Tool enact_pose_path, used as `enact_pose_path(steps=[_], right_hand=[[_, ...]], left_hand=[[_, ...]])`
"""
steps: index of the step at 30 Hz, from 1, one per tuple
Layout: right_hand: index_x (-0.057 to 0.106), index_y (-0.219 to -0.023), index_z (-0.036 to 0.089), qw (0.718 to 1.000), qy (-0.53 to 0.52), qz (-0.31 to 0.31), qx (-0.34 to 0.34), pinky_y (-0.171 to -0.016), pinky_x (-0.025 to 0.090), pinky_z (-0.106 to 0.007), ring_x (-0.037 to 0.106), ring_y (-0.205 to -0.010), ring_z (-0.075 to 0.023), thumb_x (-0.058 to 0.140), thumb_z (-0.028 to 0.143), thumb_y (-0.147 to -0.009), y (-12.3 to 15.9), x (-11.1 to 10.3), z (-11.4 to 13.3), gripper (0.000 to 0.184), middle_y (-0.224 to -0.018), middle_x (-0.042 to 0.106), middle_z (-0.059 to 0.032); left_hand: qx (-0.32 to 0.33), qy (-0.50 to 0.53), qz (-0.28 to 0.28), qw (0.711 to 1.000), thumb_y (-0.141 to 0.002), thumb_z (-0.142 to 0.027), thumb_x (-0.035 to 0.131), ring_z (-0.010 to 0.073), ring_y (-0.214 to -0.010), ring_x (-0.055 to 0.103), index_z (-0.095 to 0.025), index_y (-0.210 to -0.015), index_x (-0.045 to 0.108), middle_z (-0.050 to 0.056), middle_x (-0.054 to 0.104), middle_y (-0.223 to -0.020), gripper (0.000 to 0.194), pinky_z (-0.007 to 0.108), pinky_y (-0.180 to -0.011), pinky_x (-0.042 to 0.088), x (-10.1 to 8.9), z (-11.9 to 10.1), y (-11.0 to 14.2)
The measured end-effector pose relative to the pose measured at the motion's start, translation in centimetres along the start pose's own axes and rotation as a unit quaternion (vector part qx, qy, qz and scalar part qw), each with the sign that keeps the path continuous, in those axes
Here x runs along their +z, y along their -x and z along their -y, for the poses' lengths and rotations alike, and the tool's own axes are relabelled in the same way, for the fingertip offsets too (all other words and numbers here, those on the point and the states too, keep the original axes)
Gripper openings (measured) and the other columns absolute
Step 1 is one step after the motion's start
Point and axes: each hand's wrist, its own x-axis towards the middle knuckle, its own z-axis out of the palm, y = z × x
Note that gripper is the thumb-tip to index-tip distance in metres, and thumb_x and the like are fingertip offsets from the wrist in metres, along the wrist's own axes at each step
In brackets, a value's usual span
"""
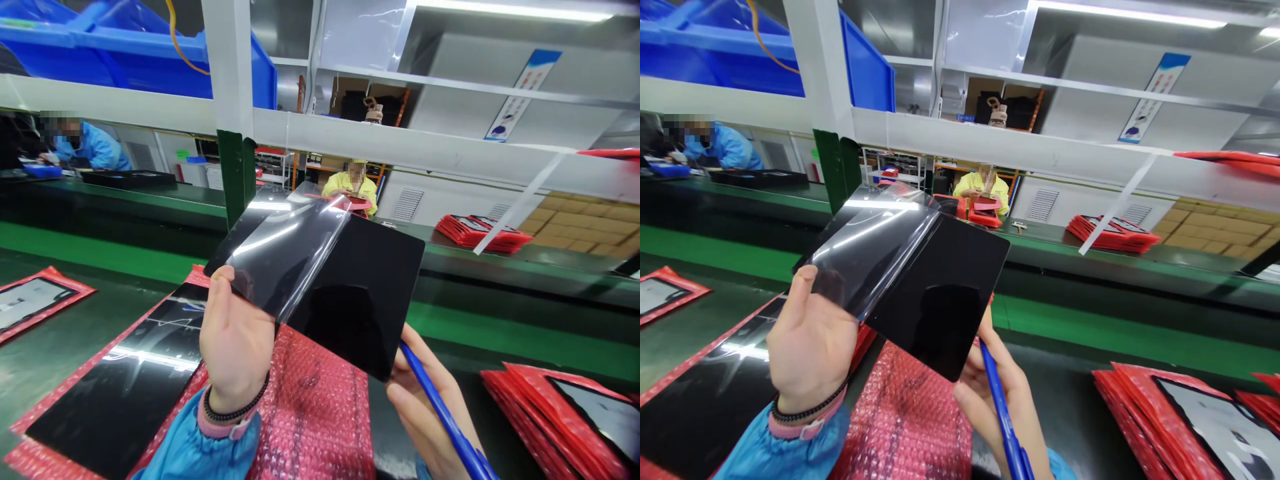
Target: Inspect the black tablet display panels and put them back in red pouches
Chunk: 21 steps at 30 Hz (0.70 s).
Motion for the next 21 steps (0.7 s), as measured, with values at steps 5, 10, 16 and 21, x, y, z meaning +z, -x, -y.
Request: enact_pose_path(steps=[5, 10, 16, 21], right_hand=[[0.071, -0.109, 0.032, 0.999, 0.025, 0.025, 0.011, -0.077, 0.054, -0.033, 0.071, -0.079, -0.0211, 0.074, 0.031, -0.077, -0.1, 0.5, 0.4, 0.032, -0.087, 0.075, -0.0009], [0.074, -0.085, 0.027, 0.996, 0.079, -0.043, 0.01, -0.059, 0.048, -0.027, 0.057, -0.056, -0.0158, 0.077, 0.046, -0.071, 0.3, 0.6, 0.9, 0.024, -0.059, 0.062, 0.0028], [0.071, -0.071, 0.023, 0.983, 0.148, -0.107, -0.004, -0.047, 0.039, -0.026, 0.042, -0.046, -0.0127, 0.077, 0.051, -0.067, 0.7, -0.7, 1.6, 0.029, -0.05, 0.051, 0.0035], [0.071, -0.073, 0.022, 0.971, 0.194, -0.123, -0.064, -0.055, 0.046, -0.031, 0.054, -0.057, -0.0191, 0.078, 0.047, -0.067, 1.0, -2.0, 1.3, 0.027, -0.063, 0.061, -0.0016]], left_hand=[[-0.006, 0.011, 0.045, 0.999, -0.095, -0.022, 0.043, 0.0167, -0.092, 0.066, -0.023, -0.084, 0.065, 0.001, 0.071, -0.088, 0.024, 0.033, -0.087, 0.055, -0.3, 0.3, 0.0], [0.025, -0.009, 0.086, 0.996, -0.09, -0.024, 0.048, 0.0156, -0.084, 0.065, -0.023, -0.081, 0.065, -0.001, 0.068, -0.086, 0.019, 0.026, -0.078, 0.053, -0.9, 1.1, -0.6], [0.11, -0.054, 0.051, 0.991, -0.073, -0.015, 0.049, 0.0119, -0.061, 0.051, -0.017, -0.06, 0.057, -0.002, 0.053, -0.063, 0.015, 0.023, -0.062, 0.042, -1.0, 1.1, -2.2], [0.106, -0.066, 0.067, 0.99, -0.068, -0.011, 0.049, 0.0119, -0.062, 0.048, -0.017, -0.055, 0.051, -0.002, 0.048, -0.06, 0.015, 0.025, -0.065, 0.038, -1.4, 1.3, -3.6]])
